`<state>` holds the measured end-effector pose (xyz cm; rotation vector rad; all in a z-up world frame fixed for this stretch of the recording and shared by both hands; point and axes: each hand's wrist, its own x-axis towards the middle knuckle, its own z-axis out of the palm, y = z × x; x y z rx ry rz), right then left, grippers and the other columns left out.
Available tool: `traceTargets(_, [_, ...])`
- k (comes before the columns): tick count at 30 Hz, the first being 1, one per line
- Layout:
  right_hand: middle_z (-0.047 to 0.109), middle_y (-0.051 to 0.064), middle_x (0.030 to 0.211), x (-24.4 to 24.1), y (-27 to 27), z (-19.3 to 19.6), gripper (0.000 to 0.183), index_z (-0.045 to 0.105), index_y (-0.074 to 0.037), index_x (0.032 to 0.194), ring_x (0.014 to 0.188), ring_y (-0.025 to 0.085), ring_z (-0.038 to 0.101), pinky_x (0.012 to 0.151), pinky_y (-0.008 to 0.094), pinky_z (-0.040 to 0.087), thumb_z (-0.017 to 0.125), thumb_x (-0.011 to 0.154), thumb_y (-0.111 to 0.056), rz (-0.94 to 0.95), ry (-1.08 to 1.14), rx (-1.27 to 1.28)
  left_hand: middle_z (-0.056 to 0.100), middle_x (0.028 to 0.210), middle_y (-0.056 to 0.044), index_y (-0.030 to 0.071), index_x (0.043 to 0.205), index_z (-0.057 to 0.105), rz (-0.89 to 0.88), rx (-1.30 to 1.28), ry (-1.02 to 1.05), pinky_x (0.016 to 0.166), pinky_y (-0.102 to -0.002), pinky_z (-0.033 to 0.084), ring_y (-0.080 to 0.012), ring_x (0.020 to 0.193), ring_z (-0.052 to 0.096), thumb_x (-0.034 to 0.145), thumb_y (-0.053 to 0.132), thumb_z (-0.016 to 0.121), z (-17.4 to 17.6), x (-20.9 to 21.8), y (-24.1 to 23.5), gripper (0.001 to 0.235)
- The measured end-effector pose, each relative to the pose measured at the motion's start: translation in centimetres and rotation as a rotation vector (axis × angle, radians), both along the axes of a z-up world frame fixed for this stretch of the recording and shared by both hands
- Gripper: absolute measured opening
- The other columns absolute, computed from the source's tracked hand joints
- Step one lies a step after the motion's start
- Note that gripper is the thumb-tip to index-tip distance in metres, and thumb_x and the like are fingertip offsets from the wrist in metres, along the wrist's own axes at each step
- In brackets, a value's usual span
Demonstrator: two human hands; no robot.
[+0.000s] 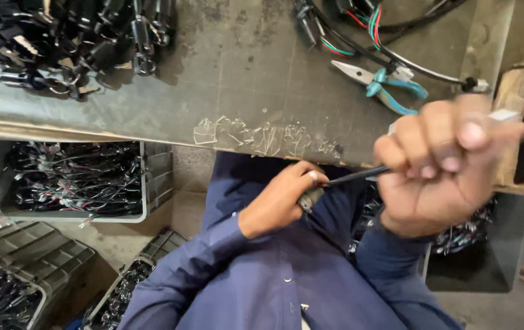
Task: The person repeatedly strips the outer insulation from black electrical cables using pliers, exposing inner colored wires. They handle multiple cables one at a time, cut the insulation, and place the processed cables on the table.
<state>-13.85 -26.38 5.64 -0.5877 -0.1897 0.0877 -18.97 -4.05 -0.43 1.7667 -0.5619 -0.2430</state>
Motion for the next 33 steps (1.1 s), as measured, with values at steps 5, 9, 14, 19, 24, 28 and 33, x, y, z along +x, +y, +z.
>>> traceTargets(5, [0.047, -0.005, 0.073, -1.0, -1.5, 0.7, 0.03, 0.057, -0.015, 0.094, 0.07, 0.008, 0.045, 0.073, 0.029, 0.043, 0.059, 0.111, -0.038, -0.029, -0.079, -0.347, 0.058, 0.13, -0.014, 0.006, 0.119, 0.056, 0.024, -0.176, -0.269, 0.11, -0.049, 0.045, -0.0375, 0.126, 0.056, 0.083, 0.011, 0.073, 3.4, 0.6, -0.3, 0.04])
traceTargets(9, [0.053, -0.002, 0.081, 2.4, -2.1, 2.9, 0.026, 0.058, -0.016, 0.094, 0.079, 0.01, 0.052, 0.078, 0.03, 0.046, 0.06, 0.109, -0.038, -0.266, 0.045, -0.388, 0.061, 0.128, -0.009, 0.011, 0.117, 0.061, 0.107, -0.045, -0.384, 0.107, -0.045, 0.05, -0.0338, 0.124, 0.062, 0.091, 0.015, 0.073, 2.1, 1.3, -1.3, 0.029])
traceTargets(14, [0.062, 0.001, 0.092, 1.4, 4.3, 1.4, 0.022, 0.059, -0.017, 0.095, 0.09, 0.012, 0.061, 0.084, 0.031, 0.051, 0.061, 0.106, -0.036, -0.288, -0.012, -0.572, 0.064, 0.103, -0.01, 0.011, 0.121, 0.066, 0.077, 0.102, 0.036, 0.08, -0.04, 0.054, -0.0299, 0.095, 0.068, 0.094, 0.014, 0.071, -1.0, -1.2, -1.0, 0.027])
traceTargets(19, [0.06, 0.006, 0.115, -2.5, 4.9, -2.0, 0.036, 0.065, -0.007, 0.106, 0.107, 0.011, 0.06, 0.097, 0.027, 0.052, 0.057, 0.104, -0.042, -0.113, -0.295, -0.908, 0.063, 0.098, -0.011, 0.012, 0.127, 0.063, 0.159, 0.009, -0.005, 0.078, -0.037, 0.053, -0.0311, 0.092, 0.067, 0.094, 0.011, 0.067, -0.3, -0.2, -0.6, 0.034])
traceTargets(24, [0.063, 0.009, 0.113, -4.2, 0.5, -4.8, 0.012, 0.068, -0.001, 0.108, 0.104, 0.015, 0.063, 0.092, 0.026, 0.05, 0.071, 0.096, 0.002, 0.029, -0.016, -1.145, 0.06, 0.114, -0.011, 0.008, 0.145, 0.045, 0.015, -0.199, 0.115, 0.095, -0.034, 0.051, -0.0265, 0.105, 0.063, 0.098, 0.008, 0.065, 0.3, 0.8, 1.1, 0.05])
traceTargets(28, [0.068, 0.01, 0.115, -4.6, 0.0, -5.4, 0.017, 0.069, -0.001, 0.106, 0.108, 0.017, 0.066, 0.096, 0.028, 0.054, 0.072, 0.091, 0.007, 0.062, 0.028, -1.008, 0.068, 0.117, -0.011, 0.006, 0.146, 0.046, -0.045, -0.231, 0.233, 0.095, -0.034, 0.056, -0.0255, 0.107, 0.07, 0.095, 0.007, 0.07, -0.7, 1.2, 2.2, 0.056])
traceTargets(33, [0.07, 0.01, 0.113, -6.7, 2.5, -6.7, 0.032, 0.059, -0.003, 0.118, 0.108, 0.015, 0.067, 0.095, 0.027, 0.054, 0.075, 0.093, 0.008, -0.062, 0.127, -0.867, 0.066, 0.127, -0.01, 0.012, 0.137, 0.057, 0.149, -0.213, -0.06, 0.098, -0.033, 0.056, -0.0296, 0.114, 0.07, 0.096, 0.007, 0.078, -2.3, -0.4, 0.9, 0.047])
